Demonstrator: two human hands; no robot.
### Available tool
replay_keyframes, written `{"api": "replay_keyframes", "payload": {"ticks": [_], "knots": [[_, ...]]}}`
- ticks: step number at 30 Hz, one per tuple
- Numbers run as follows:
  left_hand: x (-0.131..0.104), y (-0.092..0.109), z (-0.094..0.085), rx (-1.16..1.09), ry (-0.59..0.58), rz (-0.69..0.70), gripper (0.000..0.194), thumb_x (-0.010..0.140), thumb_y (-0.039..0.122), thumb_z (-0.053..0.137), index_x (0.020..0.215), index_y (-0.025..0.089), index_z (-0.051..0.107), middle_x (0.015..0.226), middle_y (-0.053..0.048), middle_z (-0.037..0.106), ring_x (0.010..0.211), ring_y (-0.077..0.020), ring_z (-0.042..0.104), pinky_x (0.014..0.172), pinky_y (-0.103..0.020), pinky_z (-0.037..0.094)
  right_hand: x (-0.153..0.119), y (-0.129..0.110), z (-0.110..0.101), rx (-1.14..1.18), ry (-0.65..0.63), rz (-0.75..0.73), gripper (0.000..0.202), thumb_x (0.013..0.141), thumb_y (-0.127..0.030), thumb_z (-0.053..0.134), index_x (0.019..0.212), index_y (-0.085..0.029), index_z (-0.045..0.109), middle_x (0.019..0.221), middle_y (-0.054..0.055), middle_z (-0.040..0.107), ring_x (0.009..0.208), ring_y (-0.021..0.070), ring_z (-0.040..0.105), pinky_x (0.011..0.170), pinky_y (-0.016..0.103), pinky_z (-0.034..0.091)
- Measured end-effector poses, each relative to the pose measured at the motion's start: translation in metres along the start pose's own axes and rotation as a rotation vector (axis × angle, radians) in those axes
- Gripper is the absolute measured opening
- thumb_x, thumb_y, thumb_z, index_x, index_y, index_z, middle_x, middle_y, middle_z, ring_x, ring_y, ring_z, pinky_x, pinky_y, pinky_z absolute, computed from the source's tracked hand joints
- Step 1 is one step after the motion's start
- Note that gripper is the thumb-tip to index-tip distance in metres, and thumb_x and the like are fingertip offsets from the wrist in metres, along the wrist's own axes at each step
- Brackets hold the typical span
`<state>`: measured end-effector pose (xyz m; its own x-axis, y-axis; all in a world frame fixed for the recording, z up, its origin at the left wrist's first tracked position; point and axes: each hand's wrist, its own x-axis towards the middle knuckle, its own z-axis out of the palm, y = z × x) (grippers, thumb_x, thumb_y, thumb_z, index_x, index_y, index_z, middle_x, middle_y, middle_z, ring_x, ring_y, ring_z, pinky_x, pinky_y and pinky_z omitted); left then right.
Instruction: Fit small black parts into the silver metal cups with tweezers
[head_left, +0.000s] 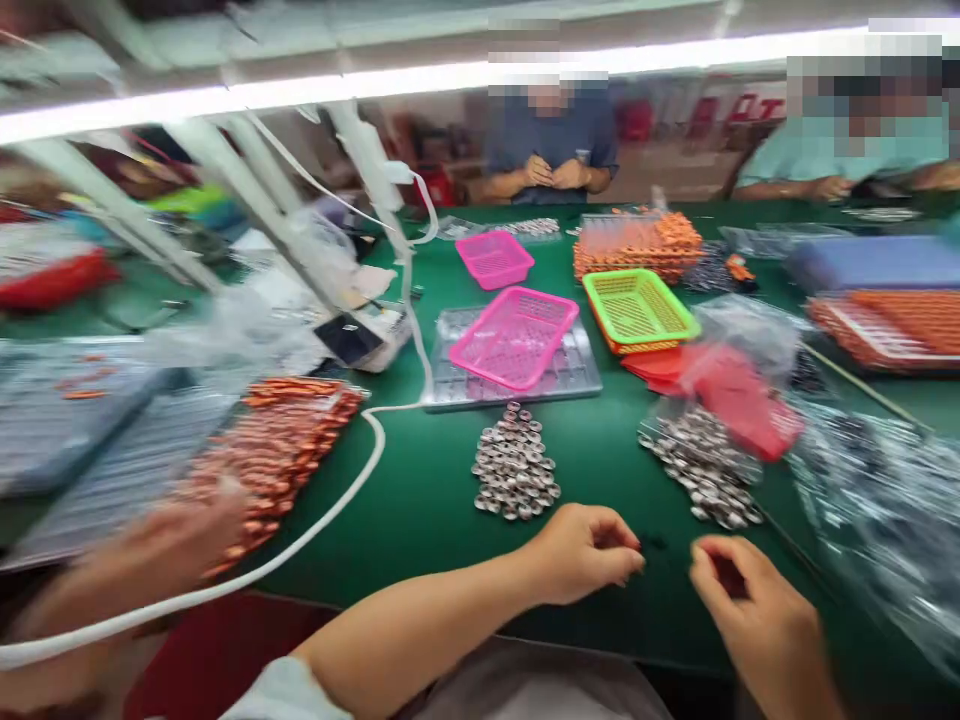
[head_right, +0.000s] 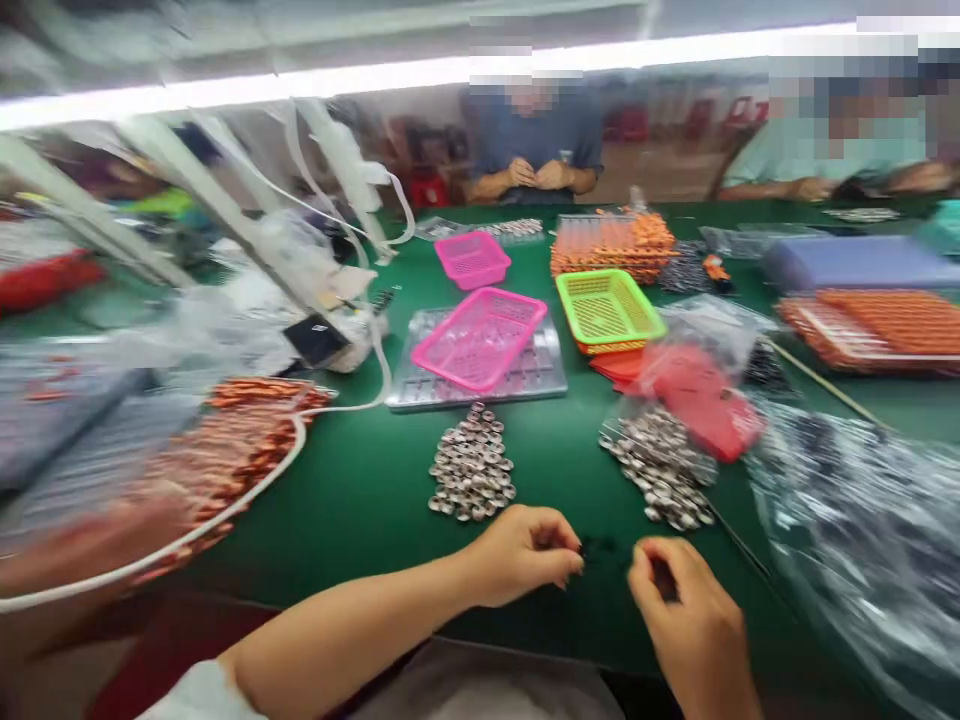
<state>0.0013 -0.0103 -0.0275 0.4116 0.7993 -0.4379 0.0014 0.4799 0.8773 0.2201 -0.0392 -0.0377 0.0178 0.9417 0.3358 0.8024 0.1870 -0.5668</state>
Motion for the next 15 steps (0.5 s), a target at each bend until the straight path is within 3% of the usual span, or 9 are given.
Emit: {"api": "replay_keyframes", "payload": {"ticks": [6,15], "knots": [[0.0,0.005,-0.005,-0.023,-0.063,0.014,0.019,0.069,0.026,0.076,0.078,0.014,0.064,0.063,0.003,0.062,0.06,-0.0115,0.058,0.06,-0.023,0.047,0.018,-0.015,-0.004,-0.051,-0.158,0.002,0.016,0.092,-0.028,0.048,0.082,-0.023,0.06,0.076,-0.001,0.062,0.064,0.0133,0.057,0.066,0.026,0.045],[0.007,-0.003,-0.001,-0.065,-0.021,-0.027,0.034,0.059,0.037,0.082,0.075,0.014,0.063,0.064,0.002,0.064,0.053,-0.01,0.056,0.057,-0.026,0.049,0.022,0.011,0.026,-0.277,-0.294,-0.081,0.021,0.089,-0.038,0.044,0.076,-0.028,0.057,0.073,-0.001,0.063,0.062,0.0183,0.062,0.056,0.03,0.04]]}}
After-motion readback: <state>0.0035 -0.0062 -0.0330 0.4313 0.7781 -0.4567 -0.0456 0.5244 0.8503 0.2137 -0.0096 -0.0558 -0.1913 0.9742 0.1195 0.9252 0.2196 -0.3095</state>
